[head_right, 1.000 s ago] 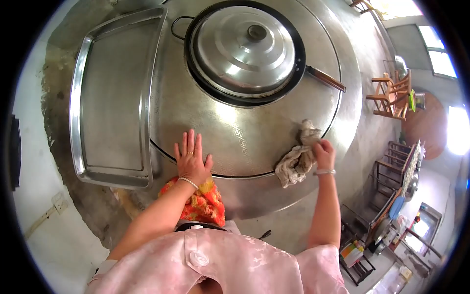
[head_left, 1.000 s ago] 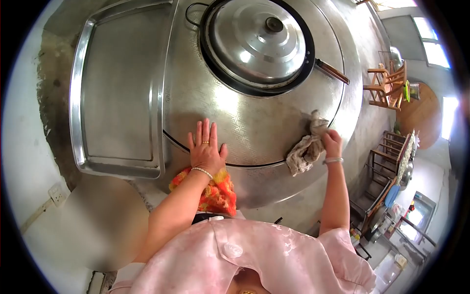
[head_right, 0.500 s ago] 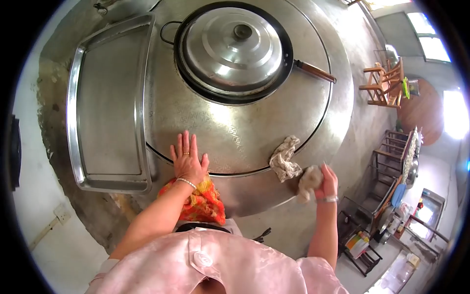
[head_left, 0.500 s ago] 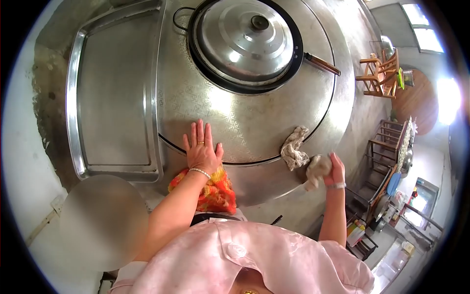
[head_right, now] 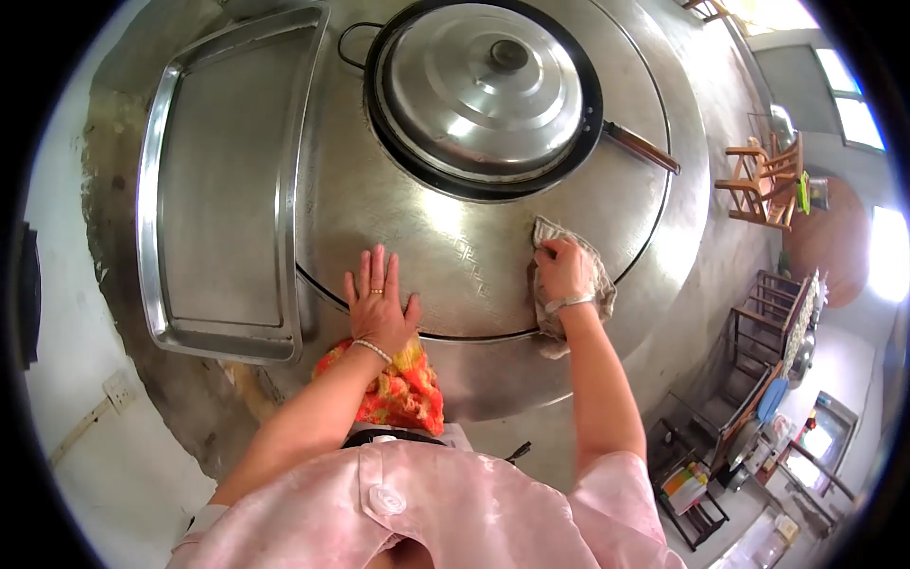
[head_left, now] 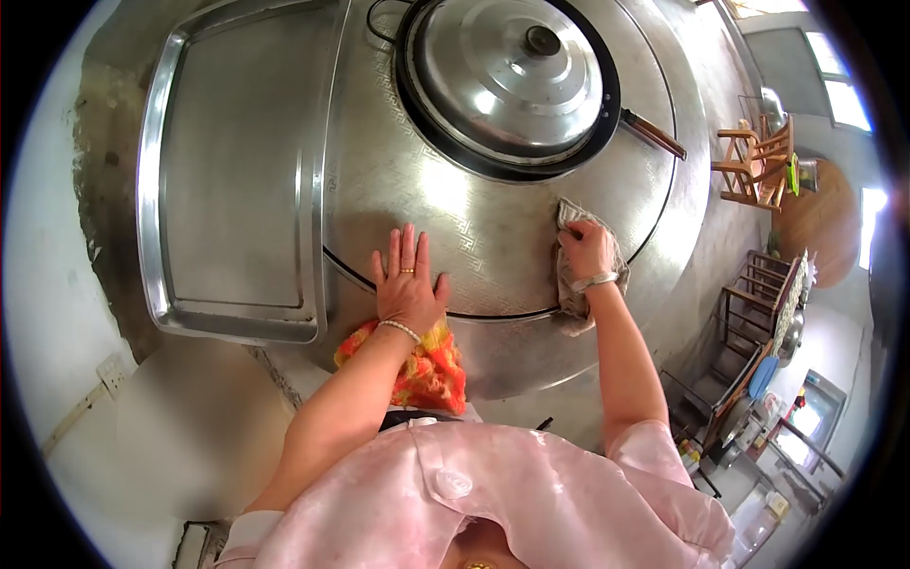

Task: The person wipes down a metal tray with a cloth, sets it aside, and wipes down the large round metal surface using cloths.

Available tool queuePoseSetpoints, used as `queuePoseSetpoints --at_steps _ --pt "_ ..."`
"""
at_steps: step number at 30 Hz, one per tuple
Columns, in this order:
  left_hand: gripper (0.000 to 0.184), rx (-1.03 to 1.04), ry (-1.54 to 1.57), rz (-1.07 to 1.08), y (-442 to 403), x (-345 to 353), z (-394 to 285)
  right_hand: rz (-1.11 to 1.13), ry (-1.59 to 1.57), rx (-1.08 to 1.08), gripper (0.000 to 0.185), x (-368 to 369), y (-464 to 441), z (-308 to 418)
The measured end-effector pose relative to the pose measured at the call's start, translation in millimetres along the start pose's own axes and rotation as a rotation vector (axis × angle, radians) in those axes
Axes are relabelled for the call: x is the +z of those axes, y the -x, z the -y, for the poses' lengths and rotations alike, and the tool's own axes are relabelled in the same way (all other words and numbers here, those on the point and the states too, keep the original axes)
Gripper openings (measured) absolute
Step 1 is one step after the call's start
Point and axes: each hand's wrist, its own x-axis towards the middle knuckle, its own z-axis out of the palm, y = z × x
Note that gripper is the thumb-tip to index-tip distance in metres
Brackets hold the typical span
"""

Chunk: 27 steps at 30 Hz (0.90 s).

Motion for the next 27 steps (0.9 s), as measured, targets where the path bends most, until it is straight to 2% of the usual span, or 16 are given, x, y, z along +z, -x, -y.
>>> queuePoseSetpoints --at_steps 3,5,7,11,13,16,20,23,25,27 --pt "0.075 0.008 0.009 -0.014 1.2 1.1 0.0 0.051 0.111 -0.1 0.02 -12.1 -14.4 -3.8" --pt "0.075 0.009 0.018 -0.017 0.4 1.6 -0.3 -0.117 0.11 -0.04 0.017 -8.7 -30.0 -23.2" --pt "0.074 0.004 0.019 -0.014 -1.3 0.1 0.2 -0.19 0.065 -0.069 0.016 -3.7 -31.8 -30.9" --pt "0.074 -0.003 0.021 0.009 0.1 -2.3 -1.2 -0.102 0.066 -0.299 0.011 9.8 10.5 -7.1" --pt "0.074 -0.002 0.017 0.012 2.0 -2.1 -1.7 -0.08 -0.007 -0.302 0.012 6.0 5.1 -12.1" --pt "0.075 0.0 0.018 0.022 2.7 -2.2 -1.6 -0.132 -0.035 -0.185 0.014 2.4 -18.1 -19.9" --pt "0.074 -0.01 0.02 0.023 0.4 -2.5 -1.7 -0.25 -0.088 -0.012 0.015 11.9 -5.5 -6.1" --pt "0.074 -0.008 0.007 0.023 0.6 -3.2 -2.0 -0.124 -0.067 -0.238 0.012 6.1 16.6 9.1" --pt "0.075 0.005 0.0 0.008 1.2 -0.1 -1.0 -0.1 -0.056 -0.242 0.014 8.1 -10.9 -24.9" --pt "0.075 0.005 -0.007 0.01 1.6 -0.1 -0.9 -0.214 -0.01 -0.095 0.013 -4.5 -39.8 -37.2"
